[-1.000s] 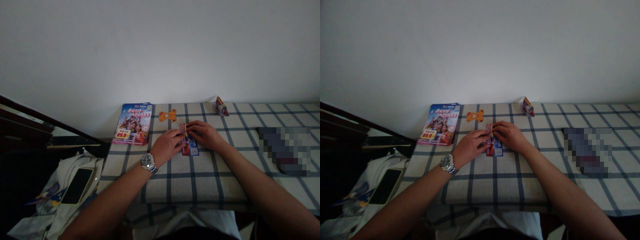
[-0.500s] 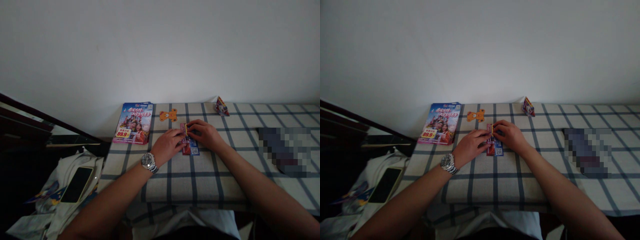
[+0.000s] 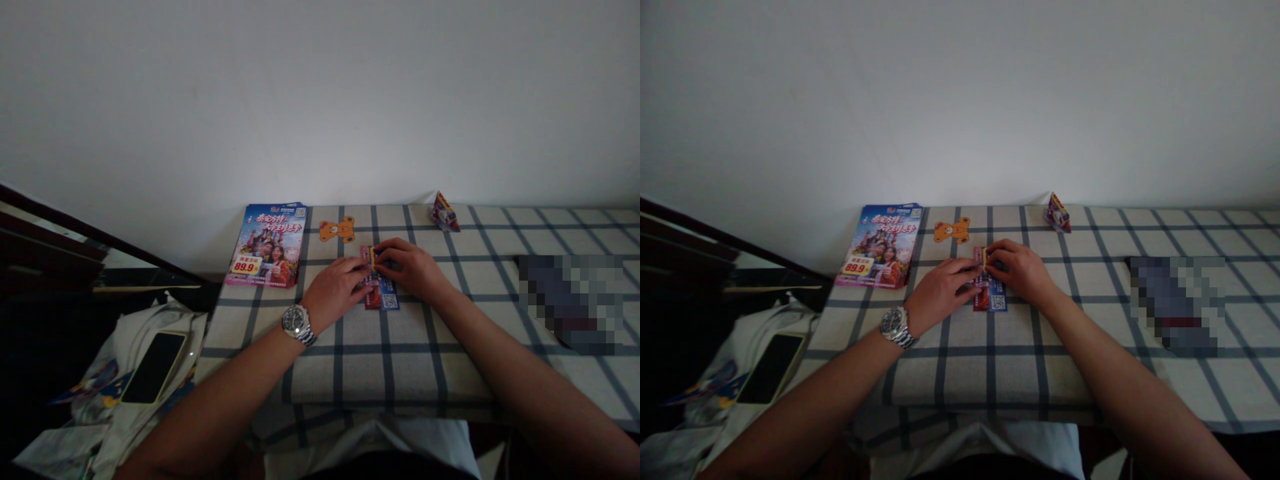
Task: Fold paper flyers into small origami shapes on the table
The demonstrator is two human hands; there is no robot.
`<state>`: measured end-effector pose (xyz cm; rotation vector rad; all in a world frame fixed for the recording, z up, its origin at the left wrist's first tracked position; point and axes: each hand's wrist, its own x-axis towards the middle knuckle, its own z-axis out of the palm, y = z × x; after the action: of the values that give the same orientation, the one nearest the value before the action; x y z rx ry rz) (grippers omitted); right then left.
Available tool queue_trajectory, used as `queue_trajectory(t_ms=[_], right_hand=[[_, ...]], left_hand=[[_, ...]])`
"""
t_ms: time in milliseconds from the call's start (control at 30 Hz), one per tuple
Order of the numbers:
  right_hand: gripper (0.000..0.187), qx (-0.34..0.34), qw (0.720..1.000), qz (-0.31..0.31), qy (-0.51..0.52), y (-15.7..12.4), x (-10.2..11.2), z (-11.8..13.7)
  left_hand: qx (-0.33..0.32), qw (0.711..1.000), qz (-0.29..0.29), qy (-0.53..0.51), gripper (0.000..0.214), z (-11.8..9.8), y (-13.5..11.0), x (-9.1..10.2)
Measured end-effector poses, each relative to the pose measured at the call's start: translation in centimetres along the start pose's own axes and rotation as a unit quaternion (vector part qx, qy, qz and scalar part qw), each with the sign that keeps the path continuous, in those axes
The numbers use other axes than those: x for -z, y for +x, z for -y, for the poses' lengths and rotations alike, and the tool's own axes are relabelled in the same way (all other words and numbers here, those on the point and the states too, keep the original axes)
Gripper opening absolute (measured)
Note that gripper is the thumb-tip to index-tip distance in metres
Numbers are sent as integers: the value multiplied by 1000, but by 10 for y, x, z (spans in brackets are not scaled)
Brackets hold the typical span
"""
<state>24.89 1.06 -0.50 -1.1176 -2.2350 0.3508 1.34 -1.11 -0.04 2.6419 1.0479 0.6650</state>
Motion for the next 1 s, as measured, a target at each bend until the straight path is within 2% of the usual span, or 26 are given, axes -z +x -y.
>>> queue_trajectory(t_ms=[200,700,1000], right_hand=[[5,-15,1000,2,-6,0,-1,0],[12,21,1000,9,-15,-5,1,-6],[21,31,999,-1,-24,-3,0,-5]], left_hand=[[-3,1000,-2,-4,31,2,-1,-1],[-3,1000,-10,-14,32,2,-2,-3],[-3,1000,3,-10,31,2,-2,-2]])
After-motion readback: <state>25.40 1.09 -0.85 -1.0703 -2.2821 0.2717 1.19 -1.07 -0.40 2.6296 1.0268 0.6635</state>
